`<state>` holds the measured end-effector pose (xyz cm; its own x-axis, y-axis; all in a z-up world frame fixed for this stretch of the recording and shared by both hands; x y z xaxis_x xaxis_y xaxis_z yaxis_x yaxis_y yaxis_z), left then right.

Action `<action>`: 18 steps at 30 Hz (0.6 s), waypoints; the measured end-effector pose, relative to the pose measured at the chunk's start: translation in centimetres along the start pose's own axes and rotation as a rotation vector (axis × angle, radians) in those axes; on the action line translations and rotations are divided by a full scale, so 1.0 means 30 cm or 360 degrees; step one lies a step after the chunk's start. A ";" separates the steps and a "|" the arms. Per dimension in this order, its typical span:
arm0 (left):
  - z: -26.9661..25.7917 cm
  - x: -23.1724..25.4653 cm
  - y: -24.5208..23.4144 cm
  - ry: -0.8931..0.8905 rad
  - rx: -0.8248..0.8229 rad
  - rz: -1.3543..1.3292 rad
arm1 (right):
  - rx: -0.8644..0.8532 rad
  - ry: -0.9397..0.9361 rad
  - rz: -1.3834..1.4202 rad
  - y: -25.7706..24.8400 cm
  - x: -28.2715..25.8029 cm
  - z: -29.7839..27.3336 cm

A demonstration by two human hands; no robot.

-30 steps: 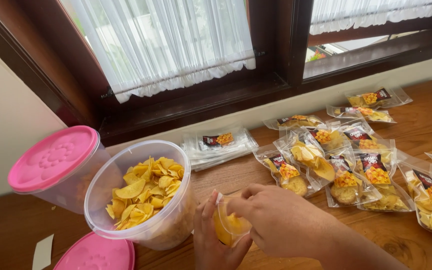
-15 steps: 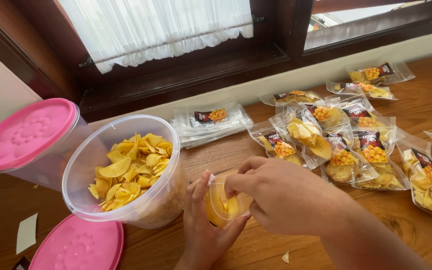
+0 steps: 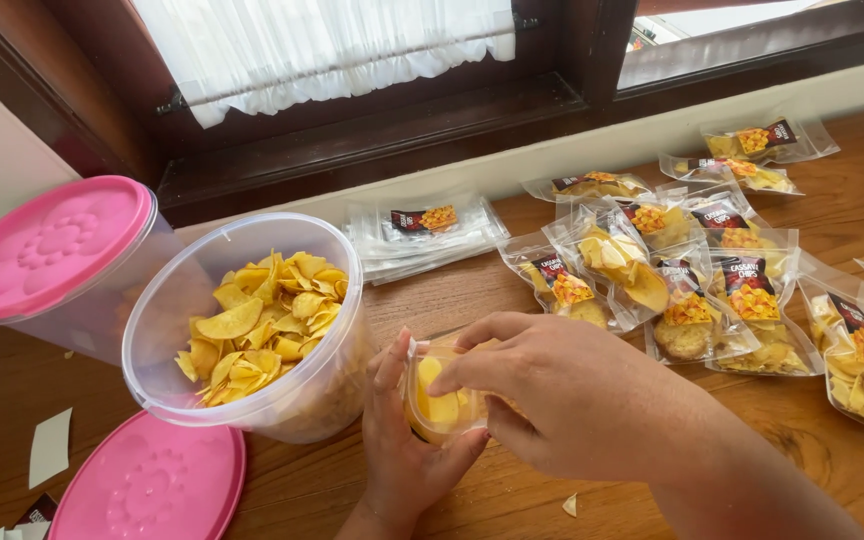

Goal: Manually filling small plastic bags with chips from a large container on a wooden table.

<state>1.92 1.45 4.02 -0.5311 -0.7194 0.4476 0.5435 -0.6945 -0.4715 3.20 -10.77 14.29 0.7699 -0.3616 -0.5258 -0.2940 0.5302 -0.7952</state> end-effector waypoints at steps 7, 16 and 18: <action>0.003 -0.002 0.001 -0.0008 0.0028 -0.0041 | 0.0038 -0.0074 -0.0102 0.025 0.002 -0.009; 0.006 -0.015 -0.001 -0.0078 0.0027 -0.0064 | 0.0028 -0.0277 0.0035 0.005 -0.035 0.008; 0.000 -0.016 0.004 -0.0072 0.0025 -0.0082 | 0.0041 -0.0298 0.0046 0.010 -0.035 0.009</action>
Point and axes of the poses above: each hand's wrist, its own z-axis towards the middle knuckle, its own y-axis out of the palm, x = y × z, the point moved 5 cm from there along z, towards the middle knuckle, and after that the axes turned 11 degrees about z, right-handed, at the moved point
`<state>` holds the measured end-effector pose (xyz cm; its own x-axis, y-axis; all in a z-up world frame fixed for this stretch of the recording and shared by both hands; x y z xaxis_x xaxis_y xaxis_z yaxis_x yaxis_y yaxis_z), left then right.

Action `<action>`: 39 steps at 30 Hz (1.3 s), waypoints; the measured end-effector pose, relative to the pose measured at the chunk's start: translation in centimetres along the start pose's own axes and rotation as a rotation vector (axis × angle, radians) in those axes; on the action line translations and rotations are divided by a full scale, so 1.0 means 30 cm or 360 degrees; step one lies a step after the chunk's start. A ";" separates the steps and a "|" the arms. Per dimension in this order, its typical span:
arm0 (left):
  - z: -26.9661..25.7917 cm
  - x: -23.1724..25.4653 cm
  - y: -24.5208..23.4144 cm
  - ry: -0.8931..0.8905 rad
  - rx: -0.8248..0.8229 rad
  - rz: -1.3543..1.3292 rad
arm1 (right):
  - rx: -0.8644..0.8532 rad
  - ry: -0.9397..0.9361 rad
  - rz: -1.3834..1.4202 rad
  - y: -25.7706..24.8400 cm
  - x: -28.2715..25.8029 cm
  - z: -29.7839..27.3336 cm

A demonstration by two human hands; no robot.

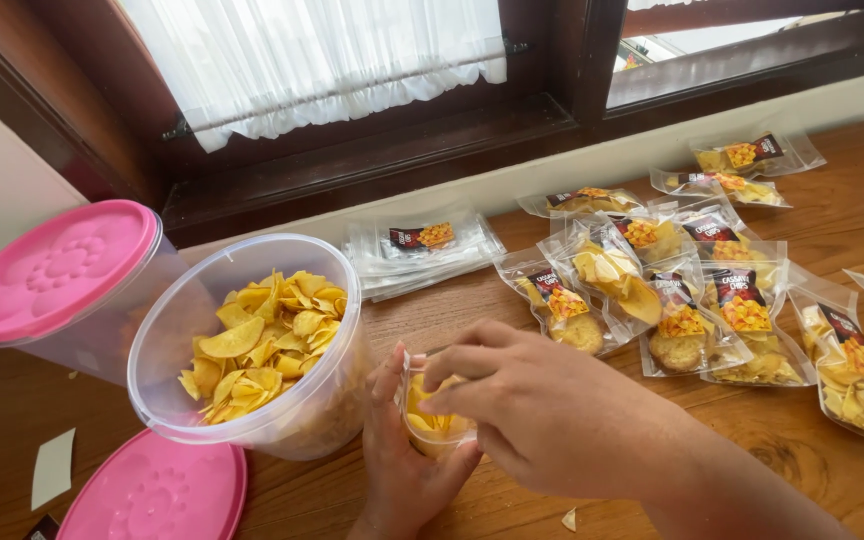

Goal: Manually filling small plastic bags with chips from a large container on a wooden table.

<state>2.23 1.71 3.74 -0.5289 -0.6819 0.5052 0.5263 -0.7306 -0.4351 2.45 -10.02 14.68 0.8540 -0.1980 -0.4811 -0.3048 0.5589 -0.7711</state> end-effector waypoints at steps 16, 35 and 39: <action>0.022 -0.002 -0.012 -0.0272 0.0065 0.0051 | -0.0120 0.1086 -0.0092 0.051 0.162 -0.015; 0.016 0.117 0.011 0.0077 -0.0322 -0.0654 | 0.0882 0.0296 0.1319 0.063 0.249 -0.192; -0.012 0.126 0.045 0.0142 -0.0444 -0.0579 | 0.0879 0.0160 0.1501 0.098 0.231 -0.191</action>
Point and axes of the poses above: each hand's wrist, its own z-axis towards the middle knuckle, its own y-axis out of the palm, x = y × z, the point moved 5 cm from there along z, towards the middle knuckle, and after that the axes turned 11 degrees about z, right-handed, at the moved point
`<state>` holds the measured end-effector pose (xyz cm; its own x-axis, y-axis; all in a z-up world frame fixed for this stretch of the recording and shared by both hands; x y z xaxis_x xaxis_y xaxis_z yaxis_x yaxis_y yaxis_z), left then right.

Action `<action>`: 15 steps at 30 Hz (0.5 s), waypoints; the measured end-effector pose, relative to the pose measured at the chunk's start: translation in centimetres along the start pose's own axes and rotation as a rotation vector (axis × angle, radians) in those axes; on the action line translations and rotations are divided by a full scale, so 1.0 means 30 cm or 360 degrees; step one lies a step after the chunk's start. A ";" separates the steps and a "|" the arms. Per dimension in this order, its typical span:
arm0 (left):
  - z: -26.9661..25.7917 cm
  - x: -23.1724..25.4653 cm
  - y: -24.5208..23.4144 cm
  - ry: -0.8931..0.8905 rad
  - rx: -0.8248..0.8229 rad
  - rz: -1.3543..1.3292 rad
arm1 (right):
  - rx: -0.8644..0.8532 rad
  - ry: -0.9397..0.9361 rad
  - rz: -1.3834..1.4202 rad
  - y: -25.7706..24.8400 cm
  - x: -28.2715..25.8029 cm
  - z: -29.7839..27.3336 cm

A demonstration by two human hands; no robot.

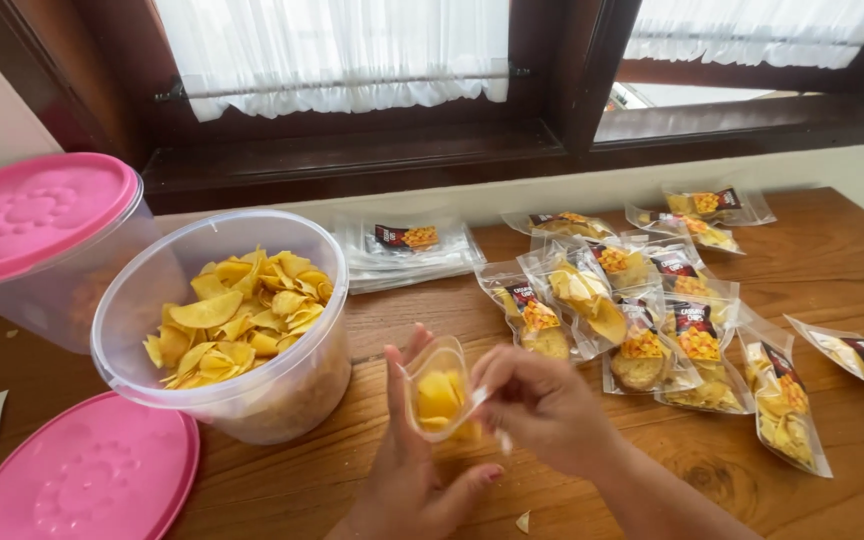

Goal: Manually filling small plastic bags with chips from a large container on a wooden table.

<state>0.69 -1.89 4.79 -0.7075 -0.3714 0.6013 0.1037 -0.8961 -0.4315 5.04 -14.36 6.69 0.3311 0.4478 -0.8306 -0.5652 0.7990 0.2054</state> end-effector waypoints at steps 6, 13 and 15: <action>0.005 0.026 0.002 0.0185 -0.0015 -0.0077 | 0.0023 -0.0073 0.0073 0.000 -0.025 -0.031; -0.014 -0.025 0.039 -0.0193 0.0063 -0.0116 | 0.0001 -0.0059 -0.0377 0.007 -0.024 -0.026; -0.020 -0.026 0.026 -0.0141 0.0216 0.0109 | 0.0140 -0.0245 -0.0534 -0.008 -0.042 -0.028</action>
Point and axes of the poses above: each hand's wrist, its own z-axis towards the middle knuckle, its own y-axis out of the palm, x = y × z, the point moved 5 cm from there along z, towards the middle knuckle, and after that the axes turned 11 degrees about z, right-handed, at the moved point
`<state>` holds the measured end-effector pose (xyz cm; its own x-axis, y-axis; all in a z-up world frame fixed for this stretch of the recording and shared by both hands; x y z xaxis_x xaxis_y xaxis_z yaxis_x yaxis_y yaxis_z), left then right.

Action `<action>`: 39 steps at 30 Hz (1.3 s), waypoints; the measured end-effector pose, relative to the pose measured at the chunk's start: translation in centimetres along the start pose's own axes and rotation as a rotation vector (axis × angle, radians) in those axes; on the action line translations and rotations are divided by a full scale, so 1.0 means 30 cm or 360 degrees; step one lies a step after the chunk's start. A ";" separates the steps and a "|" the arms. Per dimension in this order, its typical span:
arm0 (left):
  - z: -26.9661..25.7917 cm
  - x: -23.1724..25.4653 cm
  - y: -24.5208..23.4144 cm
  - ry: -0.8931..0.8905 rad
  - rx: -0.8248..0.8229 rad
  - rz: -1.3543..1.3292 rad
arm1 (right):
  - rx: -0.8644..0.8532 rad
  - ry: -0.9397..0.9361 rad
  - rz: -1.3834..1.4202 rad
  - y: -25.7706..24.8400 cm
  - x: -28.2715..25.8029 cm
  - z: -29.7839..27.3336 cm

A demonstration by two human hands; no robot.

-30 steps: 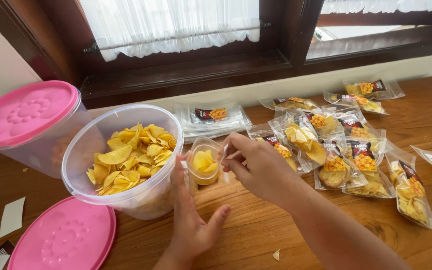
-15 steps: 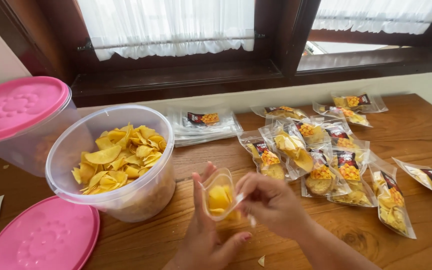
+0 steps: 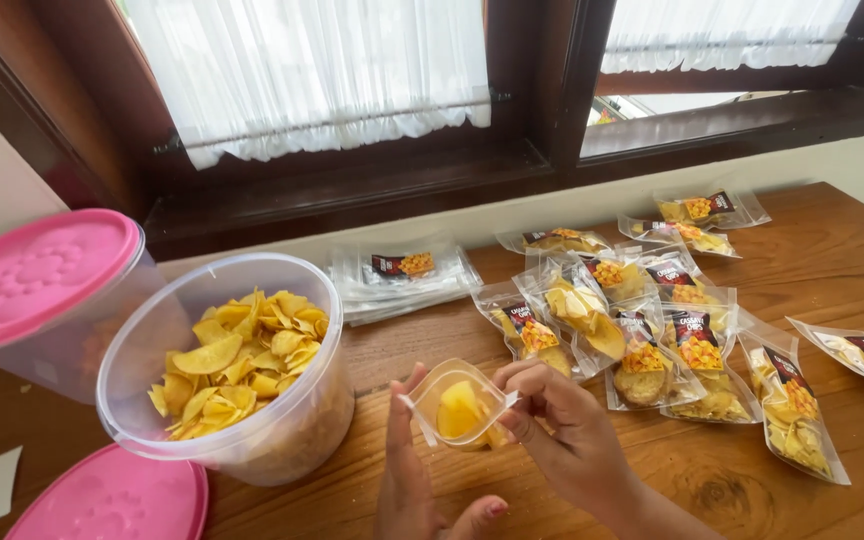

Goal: Manually filling small plastic bags with chips from a large container on a wooden table.

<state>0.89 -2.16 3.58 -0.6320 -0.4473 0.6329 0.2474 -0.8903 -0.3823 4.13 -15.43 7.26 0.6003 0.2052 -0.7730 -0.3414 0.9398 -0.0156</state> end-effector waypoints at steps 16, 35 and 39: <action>-0.080 -0.436 0.225 -0.0853 0.0392 -0.1374 | -0.0101 -0.0110 -0.0055 0.029 -0.011 -0.002; 0.062 0.013 -0.093 0.0051 0.0062 0.0148 | -0.0135 0.0070 -0.0341 -0.025 -0.003 0.001; 0.047 0.007 -0.074 0.0065 -0.0066 0.0182 | -0.0016 -0.0064 -0.0164 -0.009 -0.014 -0.013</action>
<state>1.25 -0.38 5.51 -0.6312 -0.5410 0.5558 0.2893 -0.8291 -0.4785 3.69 -15.89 7.32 0.6611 0.1185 -0.7409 -0.2833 0.9538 -0.1003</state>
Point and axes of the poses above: each hand's wrist, its own z-axis towards the middle knuckle, its own y-axis out of the palm, x = y × z, the point moved 5 cm from there along z, towards the middle knuckle, and after that the axes turned 11 degrees about z, right-handed, at the moved point
